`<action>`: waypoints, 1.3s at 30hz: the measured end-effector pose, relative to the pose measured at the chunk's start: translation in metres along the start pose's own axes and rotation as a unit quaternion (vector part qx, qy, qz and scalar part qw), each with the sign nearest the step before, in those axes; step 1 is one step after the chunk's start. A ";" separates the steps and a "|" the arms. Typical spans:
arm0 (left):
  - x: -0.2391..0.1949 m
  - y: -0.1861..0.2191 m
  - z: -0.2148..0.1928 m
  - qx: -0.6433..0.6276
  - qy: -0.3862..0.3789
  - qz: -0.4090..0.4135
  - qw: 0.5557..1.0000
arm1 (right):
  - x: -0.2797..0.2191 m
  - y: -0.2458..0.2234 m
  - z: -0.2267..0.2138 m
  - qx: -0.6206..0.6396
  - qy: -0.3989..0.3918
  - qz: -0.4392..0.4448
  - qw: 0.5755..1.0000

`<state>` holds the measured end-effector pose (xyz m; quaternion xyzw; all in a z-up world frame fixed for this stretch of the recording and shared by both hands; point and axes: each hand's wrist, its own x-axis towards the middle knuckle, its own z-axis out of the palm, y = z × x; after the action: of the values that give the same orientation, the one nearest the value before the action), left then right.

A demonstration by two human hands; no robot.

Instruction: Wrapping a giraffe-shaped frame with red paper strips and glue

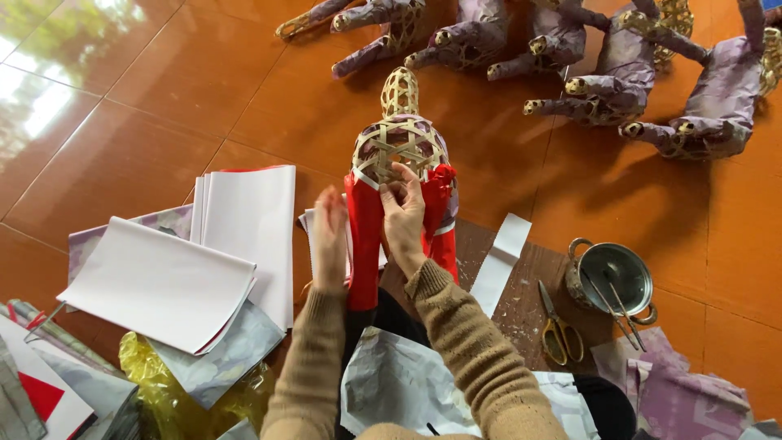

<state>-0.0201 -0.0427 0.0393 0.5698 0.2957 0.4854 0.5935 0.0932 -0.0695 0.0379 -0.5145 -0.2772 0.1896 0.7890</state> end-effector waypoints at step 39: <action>-0.199 -0.346 0.156 0.597 -0.309 -0.026 0.740 | -0.077 0.009 -0.532 -0.891 -0.004 0.006 0.454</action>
<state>0.1332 -0.2434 -0.3065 0.9182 0.3402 -0.0093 0.2026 0.3694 -0.4866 -0.1579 -0.9375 -0.2946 -0.1545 -0.1025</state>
